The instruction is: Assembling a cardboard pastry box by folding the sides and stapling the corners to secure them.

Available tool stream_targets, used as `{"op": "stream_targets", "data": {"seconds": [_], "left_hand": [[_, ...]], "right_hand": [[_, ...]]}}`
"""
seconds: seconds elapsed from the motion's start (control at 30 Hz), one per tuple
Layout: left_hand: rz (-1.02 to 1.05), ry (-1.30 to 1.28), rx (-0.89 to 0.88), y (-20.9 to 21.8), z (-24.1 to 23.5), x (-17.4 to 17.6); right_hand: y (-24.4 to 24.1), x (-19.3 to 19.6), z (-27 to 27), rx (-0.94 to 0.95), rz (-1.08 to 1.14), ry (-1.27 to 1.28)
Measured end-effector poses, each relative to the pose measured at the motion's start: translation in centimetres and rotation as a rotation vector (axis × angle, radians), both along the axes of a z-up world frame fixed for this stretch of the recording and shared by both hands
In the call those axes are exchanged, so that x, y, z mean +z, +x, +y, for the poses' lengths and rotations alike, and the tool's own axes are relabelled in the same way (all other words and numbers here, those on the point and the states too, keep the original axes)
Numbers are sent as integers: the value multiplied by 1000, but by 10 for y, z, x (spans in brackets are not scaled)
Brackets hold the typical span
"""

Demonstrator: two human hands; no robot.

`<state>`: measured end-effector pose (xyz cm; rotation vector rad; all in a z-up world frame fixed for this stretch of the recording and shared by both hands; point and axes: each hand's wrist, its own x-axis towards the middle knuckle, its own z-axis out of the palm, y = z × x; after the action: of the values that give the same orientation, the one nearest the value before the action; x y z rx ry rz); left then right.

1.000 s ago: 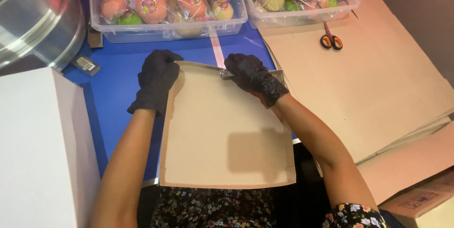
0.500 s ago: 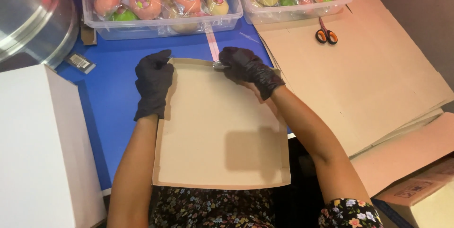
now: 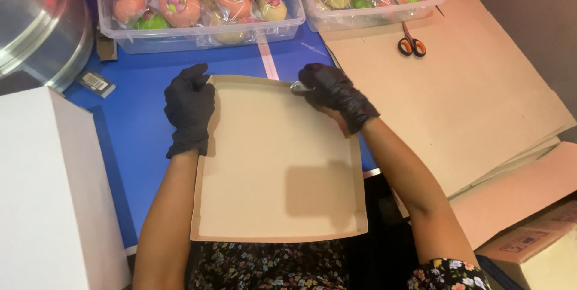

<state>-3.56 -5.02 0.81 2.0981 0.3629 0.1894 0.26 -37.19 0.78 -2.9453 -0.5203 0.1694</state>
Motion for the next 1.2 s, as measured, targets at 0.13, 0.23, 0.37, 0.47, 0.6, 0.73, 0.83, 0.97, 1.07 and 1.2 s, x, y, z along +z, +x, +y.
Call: {"op": "stream_targets", "data": {"seconds": [0.13,0.23,0.37,0.47,0.6,0.73,0.83,0.97,1.07,1.2], "left_hand": [[-2,-62,36,12,13,-28],[-23,-66,44,8,9,-21],[-59,-117,-73,1,9,-14],[-36,-249,-165,15,-3,-38],[-24,-228,-182,18,-10,-40],[-1,-187,-149,22,-6,-45],[-27,-122,-164,-3,-5,-7],[-75,-107,-206,-24,-8,27],[-114,-169,-197,-15,-5,13],[-274,-280,-267,2,2,-20]], "right_hand": [[5,1,-33,-69,26,-134],[-7,8,-47,-98,72,-130],[-23,11,-56,-16,145,-96],[-33,13,-56,49,212,-75],[-44,36,-21,-201,274,126],[-31,17,48,-338,147,745],[-6,12,100,-269,172,599],[10,22,143,-94,218,592],[22,27,145,133,225,415],[42,8,138,205,260,465]]}}
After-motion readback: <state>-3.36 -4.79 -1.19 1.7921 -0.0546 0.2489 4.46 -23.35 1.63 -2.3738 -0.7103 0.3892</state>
